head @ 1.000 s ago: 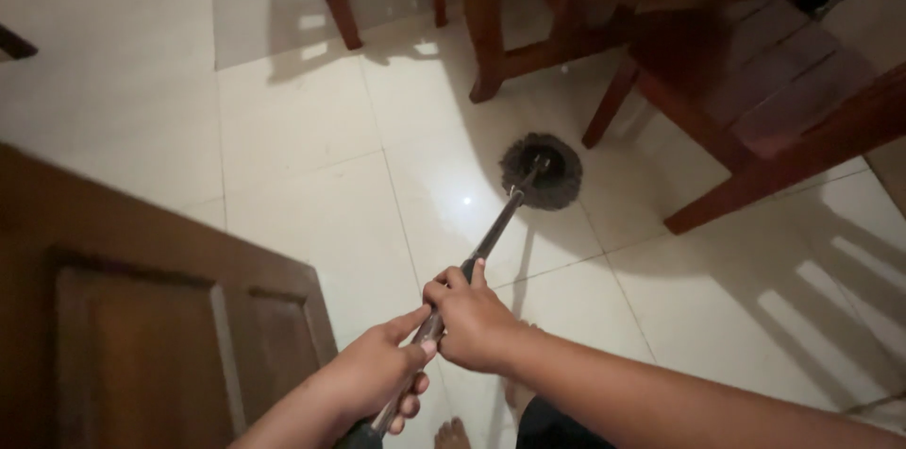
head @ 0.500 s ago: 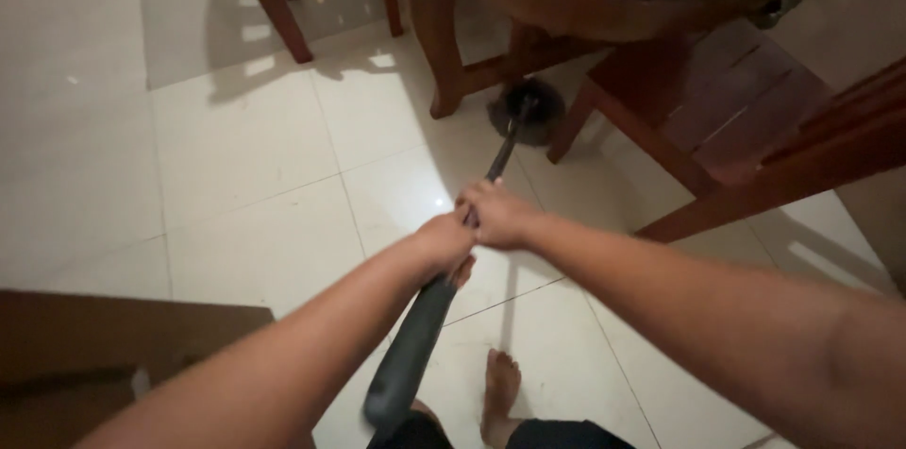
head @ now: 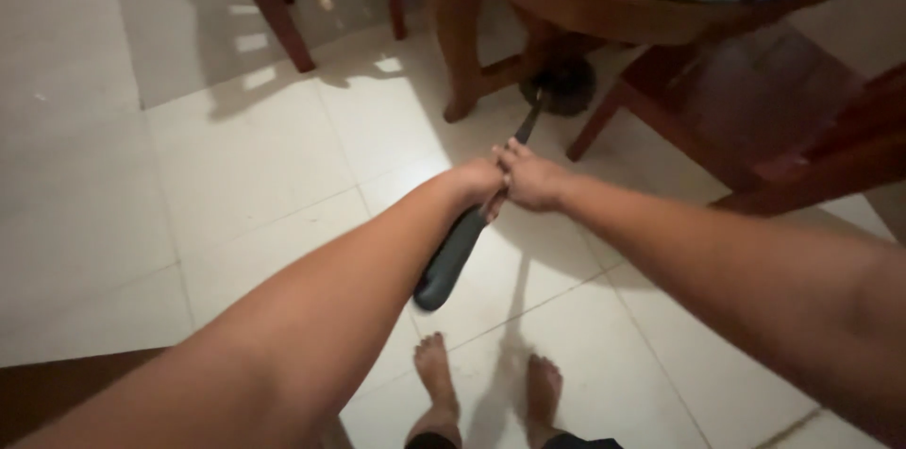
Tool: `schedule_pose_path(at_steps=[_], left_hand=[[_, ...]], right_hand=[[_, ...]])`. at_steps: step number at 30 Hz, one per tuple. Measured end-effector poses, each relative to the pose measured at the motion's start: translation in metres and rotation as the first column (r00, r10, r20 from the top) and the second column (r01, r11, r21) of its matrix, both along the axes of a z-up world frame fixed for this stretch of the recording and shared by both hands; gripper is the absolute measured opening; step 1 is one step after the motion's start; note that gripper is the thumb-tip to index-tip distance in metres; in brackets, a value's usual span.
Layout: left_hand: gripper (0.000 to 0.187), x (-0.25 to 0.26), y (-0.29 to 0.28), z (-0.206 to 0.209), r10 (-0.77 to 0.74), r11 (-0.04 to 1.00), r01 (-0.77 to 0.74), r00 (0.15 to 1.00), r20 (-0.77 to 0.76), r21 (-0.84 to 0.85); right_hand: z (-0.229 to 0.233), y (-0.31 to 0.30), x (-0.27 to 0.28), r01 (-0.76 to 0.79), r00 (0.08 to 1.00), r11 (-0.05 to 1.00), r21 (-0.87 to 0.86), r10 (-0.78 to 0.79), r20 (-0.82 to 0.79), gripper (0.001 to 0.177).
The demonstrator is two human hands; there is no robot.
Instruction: The person mops a tiled floor using a spin mop, moving around a dining table and chairs. A cat is resting on a chair nearby. The person briefly adjusts a chair to continue mopping.
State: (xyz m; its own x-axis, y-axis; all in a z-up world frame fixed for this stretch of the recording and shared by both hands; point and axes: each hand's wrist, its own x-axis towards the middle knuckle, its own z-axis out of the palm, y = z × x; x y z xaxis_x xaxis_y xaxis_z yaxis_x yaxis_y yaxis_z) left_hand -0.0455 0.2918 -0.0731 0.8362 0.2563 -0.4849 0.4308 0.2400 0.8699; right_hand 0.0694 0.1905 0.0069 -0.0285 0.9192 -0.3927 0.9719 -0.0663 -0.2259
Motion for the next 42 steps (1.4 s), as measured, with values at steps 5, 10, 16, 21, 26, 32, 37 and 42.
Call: schedule_pose_path(at_steps=[5, 10, 16, 21, 26, 32, 37, 42], left_hand=[[0.043, -0.159, -0.027, 0.073, 0.066, 0.981, -0.096, 0.983, -0.172, -0.171], [0.053, -0.276, -0.075, 0.175, 0.149, 0.977, -0.188, 0.938, -0.313, -0.099], [0.064, -0.289, -0.064, 0.229, 0.12, 0.976, -0.197, 0.835, -0.537, -0.088], [0.067, -0.246, -0.004, 0.218, 0.038, 0.996, -0.073, 0.848, -0.528, -0.045], [0.064, -0.168, 0.059, 0.188, -0.053, 0.998, 0.066, 0.879, -0.475, 0.009], [0.045, -0.031, 0.1, 0.109, -0.133, 0.987, 0.157, 0.925, -0.357, 0.039], [0.034, 0.071, 0.114, 0.062, -0.196, 0.965, 0.233, 0.948, -0.251, 0.123], [0.05, 0.093, 0.101, 0.065, -0.139, 0.976, 0.178, 0.953, -0.269, 0.128]], right_hand=[[0.023, -0.01, -0.124, 0.165, 0.972, 0.986, -0.001, -0.162, -0.171, 0.074], [0.08, -0.029, -0.217, -0.053, 0.965, 0.998, -0.024, 0.044, -0.258, 0.067], [0.108, -0.014, -0.23, -0.092, 0.926, 0.996, 0.022, 0.094, -0.365, 0.052], [0.102, 0.028, -0.197, 0.03, 0.93, 0.999, 0.021, -0.02, -0.368, 0.047], [0.074, 0.075, -0.129, 0.147, 0.93, 0.986, 0.084, -0.108, -0.352, 0.043], [0.039, 0.11, -0.011, 0.22, 0.964, 0.975, 0.029, -0.213, -0.158, 0.05], [0.051, 0.125, 0.054, 0.315, 0.949, 0.944, -0.097, -0.315, 0.016, 0.048], [0.035, 0.123, 0.084, 0.384, 0.914, 0.897, -0.218, -0.402, -0.045, 0.052]])
